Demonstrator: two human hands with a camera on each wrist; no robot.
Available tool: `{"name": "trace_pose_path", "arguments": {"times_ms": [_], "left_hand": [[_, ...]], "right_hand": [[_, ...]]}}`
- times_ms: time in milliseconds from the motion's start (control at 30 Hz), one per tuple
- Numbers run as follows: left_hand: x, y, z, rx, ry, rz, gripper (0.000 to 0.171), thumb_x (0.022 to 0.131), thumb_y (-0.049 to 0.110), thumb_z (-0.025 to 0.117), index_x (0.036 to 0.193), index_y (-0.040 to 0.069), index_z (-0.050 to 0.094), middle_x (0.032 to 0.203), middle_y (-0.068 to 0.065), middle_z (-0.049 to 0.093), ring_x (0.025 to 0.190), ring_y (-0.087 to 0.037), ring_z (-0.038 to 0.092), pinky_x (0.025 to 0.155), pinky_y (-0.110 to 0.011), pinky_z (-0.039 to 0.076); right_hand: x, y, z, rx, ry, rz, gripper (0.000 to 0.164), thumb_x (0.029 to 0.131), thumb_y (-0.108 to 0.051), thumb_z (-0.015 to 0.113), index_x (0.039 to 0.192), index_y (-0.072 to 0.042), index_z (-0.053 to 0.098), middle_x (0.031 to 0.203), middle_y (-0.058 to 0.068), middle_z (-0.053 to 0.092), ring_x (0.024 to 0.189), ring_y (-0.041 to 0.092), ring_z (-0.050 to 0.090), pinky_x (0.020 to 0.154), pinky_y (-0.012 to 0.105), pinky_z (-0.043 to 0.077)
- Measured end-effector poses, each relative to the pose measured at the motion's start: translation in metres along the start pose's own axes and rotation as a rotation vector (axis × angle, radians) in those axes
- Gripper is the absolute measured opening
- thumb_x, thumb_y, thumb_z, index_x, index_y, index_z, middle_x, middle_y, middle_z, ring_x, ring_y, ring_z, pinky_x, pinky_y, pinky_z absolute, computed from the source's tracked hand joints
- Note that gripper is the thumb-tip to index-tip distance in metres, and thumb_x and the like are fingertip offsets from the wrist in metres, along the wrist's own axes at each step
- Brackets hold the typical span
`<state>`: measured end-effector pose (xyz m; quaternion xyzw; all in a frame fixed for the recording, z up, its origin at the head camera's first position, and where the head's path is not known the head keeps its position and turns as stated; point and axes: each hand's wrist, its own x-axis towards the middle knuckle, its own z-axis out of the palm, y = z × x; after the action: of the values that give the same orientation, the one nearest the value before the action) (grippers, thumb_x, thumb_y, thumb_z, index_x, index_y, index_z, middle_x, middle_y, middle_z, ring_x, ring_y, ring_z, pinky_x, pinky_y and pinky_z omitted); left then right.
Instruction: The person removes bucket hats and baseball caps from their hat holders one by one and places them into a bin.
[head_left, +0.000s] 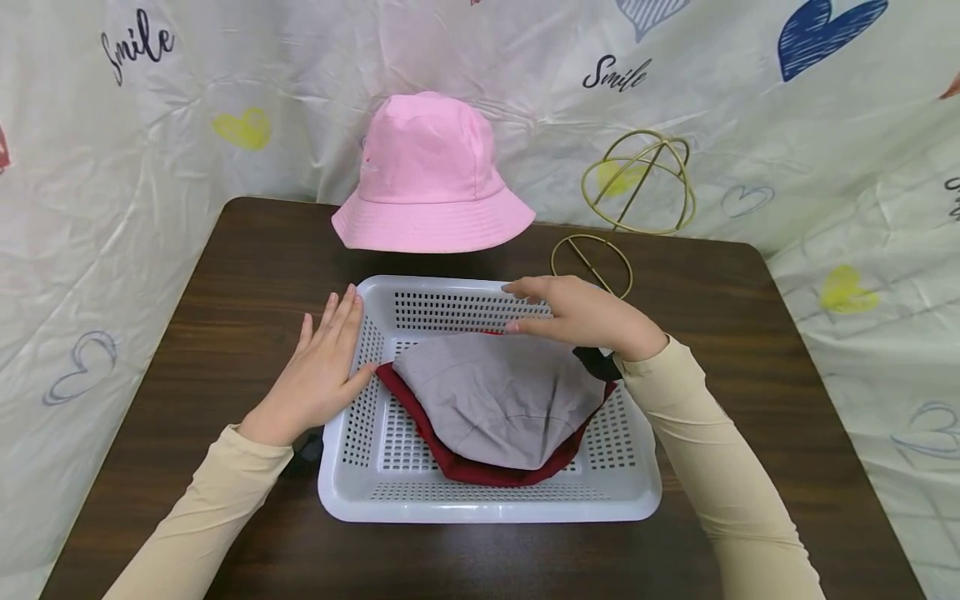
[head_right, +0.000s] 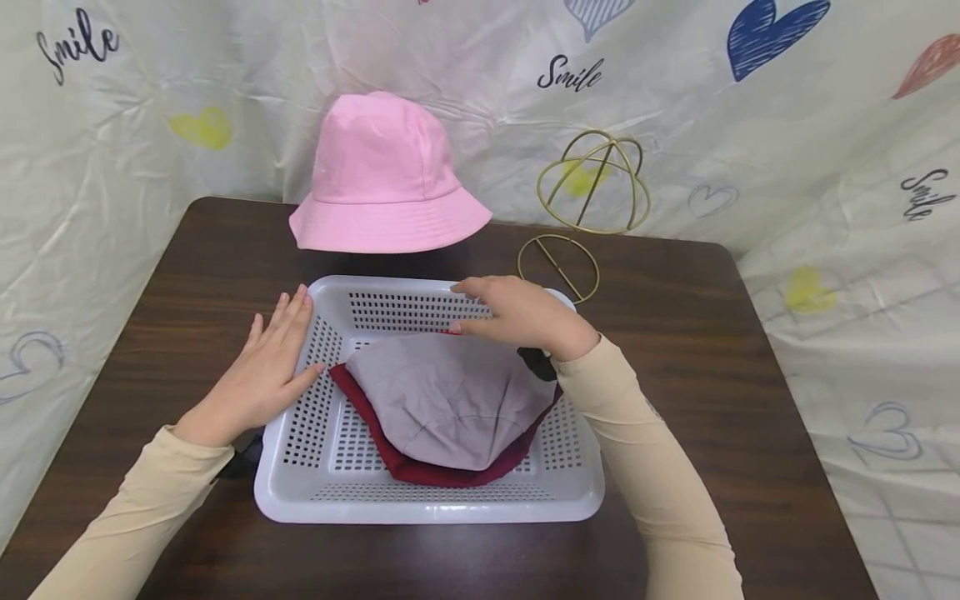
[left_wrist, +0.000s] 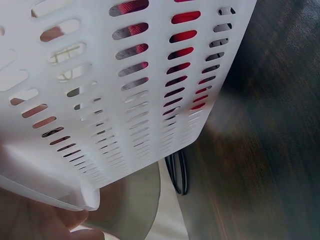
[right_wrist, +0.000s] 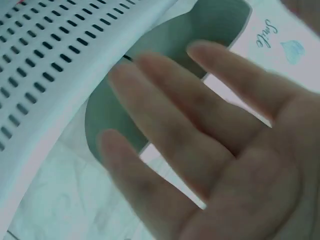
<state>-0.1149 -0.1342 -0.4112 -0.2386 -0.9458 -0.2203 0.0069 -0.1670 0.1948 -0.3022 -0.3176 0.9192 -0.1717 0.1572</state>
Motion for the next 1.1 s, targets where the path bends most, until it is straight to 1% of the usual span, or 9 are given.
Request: {"name": "trace_pose_path", "arguments": {"times_ms": [133, 233, 367, 467, 567, 667, 867, 967, 1100], "left_hand": [[0.0, 0.0, 0.0, -0.008, -0.009, -0.003, 0.081, 0.092, 0.029, 0.054, 0.148, -0.006, 0.007, 0.157, -0.017, -0.001, 0.142, -0.034, -0.005, 0.107, -0.063, -0.001], [0.0, 0.0, 0.0, -0.008, -0.012, -0.009, 0.08, 0.092, 0.028, 0.054, 0.148, -0.005, 0.007, 0.157, -0.017, 0.0, 0.142, -0.034, -0.005, 0.107, -0.063, 0.0], [0.001, 0.001, 0.0, 0.0, -0.009, -0.013, 0.081, 0.091, 0.029, 0.055, 0.148, -0.005, 0.008, 0.157, -0.017, 0.001, 0.143, -0.035, -0.003, 0.106, -0.065, 0.003], [0.001, 0.0, 0.001, 0.003, -0.01, -0.015, 0.082, 0.091, 0.029, 0.055, 0.149, -0.005, 0.008, 0.157, -0.017, 0.0, 0.143, -0.035, -0.003, 0.106, -0.066, 0.004], [0.001, 0.0, 0.001, 0.003, -0.01, -0.013, 0.082, 0.091, 0.029, 0.056, 0.148, -0.005, 0.008, 0.157, -0.017, 0.0, 0.142, -0.035, -0.003, 0.105, -0.066, 0.005], [0.001, 0.0, 0.001, -0.001, -0.009, -0.012, 0.082, 0.091, 0.029, 0.056, 0.148, -0.005, 0.008, 0.157, -0.017, 0.0, 0.142, -0.035, -0.003, 0.105, -0.066, 0.005], [0.001, 0.0, 0.001, -0.005, -0.003, -0.011, 0.082, 0.091, 0.028, 0.056, 0.148, -0.006, 0.008, 0.156, -0.02, 0.003, 0.142, -0.036, -0.001, 0.105, -0.066, 0.006], [0.001, 0.0, 0.001, -0.006, -0.003, -0.012, 0.082, 0.091, 0.028, 0.057, 0.148, -0.006, 0.008, 0.156, -0.018, 0.002, 0.142, -0.036, -0.001, 0.105, -0.066, 0.006], [0.001, 0.0, 0.001, -0.017, -0.009, -0.011, 0.082, 0.091, 0.028, 0.056, 0.149, -0.005, 0.008, 0.157, -0.017, -0.001, 0.142, -0.035, -0.002, 0.105, -0.066, 0.005]], "right_hand": [[0.01, -0.003, -0.003, 0.035, 0.125, 0.009, 0.041, 0.089, -0.027, 0.066, 0.12, -0.001, 0.06, 0.116, 0.012, 0.064, 0.102, 0.027, 0.061, 0.087, 0.041, 0.047], [0.017, -0.006, -0.005, 0.046, 0.206, 0.032, 0.033, 0.088, -0.024, 0.068, 0.112, -0.002, 0.064, 0.103, 0.009, 0.067, 0.093, 0.022, 0.062, 0.082, 0.038, 0.047], [0.026, -0.009, -0.009, 0.039, 0.328, 0.077, 0.025, 0.086, -0.024, 0.069, 0.103, -0.005, 0.065, 0.088, 0.004, 0.065, 0.08, 0.017, 0.06, 0.075, 0.035, 0.047], [0.034, -0.011, -0.013, 0.033, 0.421, 0.087, 0.022, 0.086, -0.022, 0.069, 0.099, -0.004, 0.065, 0.084, 0.005, 0.064, 0.076, 0.018, 0.059, 0.072, 0.034, 0.046], [0.042, -0.012, -0.018, 0.043, 0.499, 0.087, 0.02, 0.086, -0.018, 0.068, 0.097, -0.002, 0.066, 0.084, 0.009, 0.064, 0.075, 0.021, 0.06, 0.071, 0.035, 0.046], [0.051, -0.011, -0.025, 0.061, 0.545, 0.089, 0.019, 0.087, -0.016, 0.067, 0.098, 0.0, 0.065, 0.091, 0.012, 0.066, 0.081, 0.024, 0.062, 0.075, 0.036, 0.047], [0.068, -0.011, -0.037, 0.108, 0.594, 0.103, 0.023, 0.086, -0.015, 0.067, 0.102, 0.002, 0.064, 0.102, 0.014, 0.065, 0.092, 0.027, 0.061, 0.081, 0.036, 0.047], [0.076, -0.01, -0.042, 0.143, 0.62, 0.123, 0.029, 0.086, -0.015, 0.067, 0.109, 0.001, 0.062, 0.104, 0.014, 0.064, 0.093, 0.027, 0.06, 0.082, 0.035, 0.046], [0.087, -0.008, -0.049, 0.172, 0.635, 0.168, 0.039, 0.086, -0.017, 0.066, 0.12, -0.001, 0.056, 0.111, 0.014, 0.06, 0.1, 0.027, 0.057, 0.087, 0.034, 0.044]]}}
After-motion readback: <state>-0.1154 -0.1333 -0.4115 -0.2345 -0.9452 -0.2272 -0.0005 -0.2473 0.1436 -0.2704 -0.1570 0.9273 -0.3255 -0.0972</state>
